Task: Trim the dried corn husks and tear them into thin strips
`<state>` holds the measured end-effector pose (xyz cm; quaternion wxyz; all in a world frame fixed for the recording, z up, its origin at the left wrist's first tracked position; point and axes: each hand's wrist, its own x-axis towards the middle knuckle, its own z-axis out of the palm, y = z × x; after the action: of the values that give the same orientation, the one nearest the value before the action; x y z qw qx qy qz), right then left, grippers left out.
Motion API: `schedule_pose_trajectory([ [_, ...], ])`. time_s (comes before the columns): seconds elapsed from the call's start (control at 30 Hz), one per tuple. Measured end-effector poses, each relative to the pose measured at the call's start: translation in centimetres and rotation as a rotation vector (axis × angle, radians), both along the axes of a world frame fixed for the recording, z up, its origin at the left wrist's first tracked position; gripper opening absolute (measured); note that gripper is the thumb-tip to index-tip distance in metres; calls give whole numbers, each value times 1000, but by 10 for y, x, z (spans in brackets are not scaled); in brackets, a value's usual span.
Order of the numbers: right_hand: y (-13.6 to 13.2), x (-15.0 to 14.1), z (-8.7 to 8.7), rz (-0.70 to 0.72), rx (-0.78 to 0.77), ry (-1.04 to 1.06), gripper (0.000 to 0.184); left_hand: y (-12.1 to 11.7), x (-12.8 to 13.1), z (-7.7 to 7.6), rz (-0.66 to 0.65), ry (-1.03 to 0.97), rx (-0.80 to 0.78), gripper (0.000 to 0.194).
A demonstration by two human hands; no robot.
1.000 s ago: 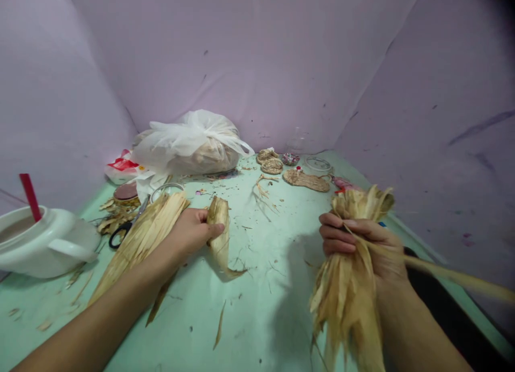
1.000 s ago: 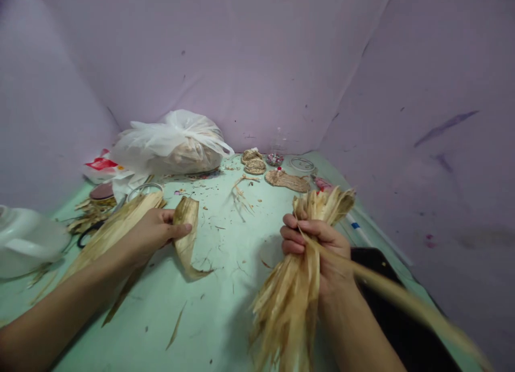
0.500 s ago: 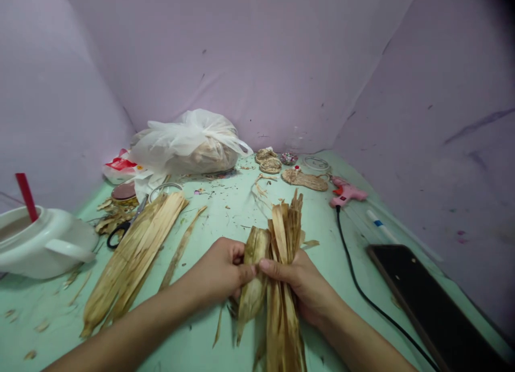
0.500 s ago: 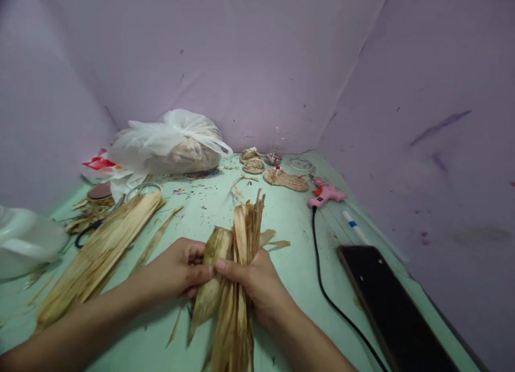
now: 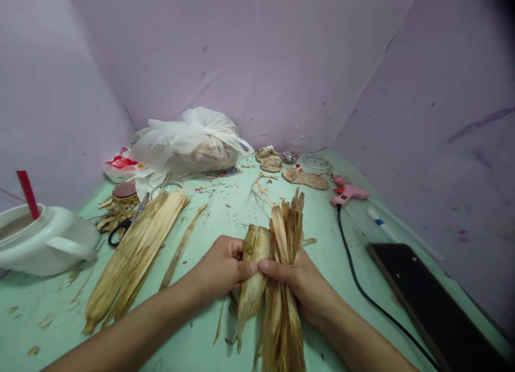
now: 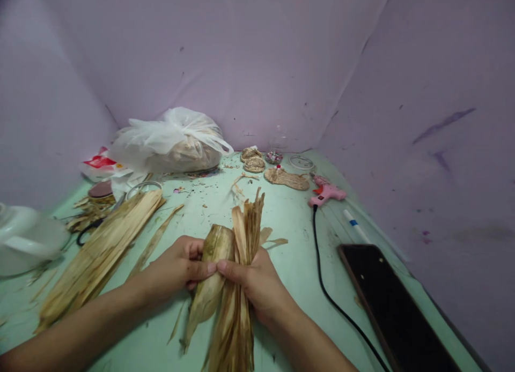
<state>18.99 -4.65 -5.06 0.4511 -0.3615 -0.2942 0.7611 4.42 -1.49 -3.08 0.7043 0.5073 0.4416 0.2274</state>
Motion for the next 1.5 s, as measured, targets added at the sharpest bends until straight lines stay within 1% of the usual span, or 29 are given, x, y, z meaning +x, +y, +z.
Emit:
schedule_pose_trajectory([
  [0.17,-1,0,0,62,-1,88,35,0,-3,-3,-14,-120,-67,31],
  [0.33,0,2,-2,85,6,116,39,0,-4,-6,-33,-160,-55,34],
  [0.57,-2,-2,0,19,-51,119,37,-3,-2,-3,21,-211,-93,35],
  [0.63,0,-1,1,0,-84,117,32,-2,-4,-3,6,-219,-105,34],
  [0.7,4,6,3,-26,-146,119,24,2,-8,-2,1,-230,-121,32],
  [0.77,10,18,7,-45,-210,158,16,9,-13,0,31,-211,-125,30],
  [0.83,17,34,15,-31,-207,234,15,18,-19,3,106,-136,-113,30],
  [0.87,19,42,20,-24,-172,267,17,22,-21,4,147,-80,-101,31],
  [0.9,21,49,24,-50,-115,292,17,25,-24,5,186,-19,-87,31],
  [0.97,23,59,31,-148,0,310,13,30,-28,6,236,90,-64,30],
  [1.0,23,60,32,-198,33,303,15,31,-29,6,235,126,-58,30],
  [1.03,22,59,32,-232,39,284,21,31,-29,6,218,149,-55,29],
  [1.13,18,43,23,-238,-39,157,42,24,-22,6,121,180,-42,26],
  [1.17,16,35,18,-230,-64,89,44,20,-18,5,88,189,-32,26],
  [1.27,9,12,3,-146,-94,-124,38,8,-5,4,-39,170,-15,19],
  [1.33,6,2,-2,-112,-82,-206,30,2,0,3,-108,147,-25,14],
  [1.4,5,-1,-3,-118,-93,-233,25,0,3,2,-100,158,-45,15],
  [1.5,7,2,-2,-140,-136,-211,22,1,1,0,-14,173,-83,24],
])
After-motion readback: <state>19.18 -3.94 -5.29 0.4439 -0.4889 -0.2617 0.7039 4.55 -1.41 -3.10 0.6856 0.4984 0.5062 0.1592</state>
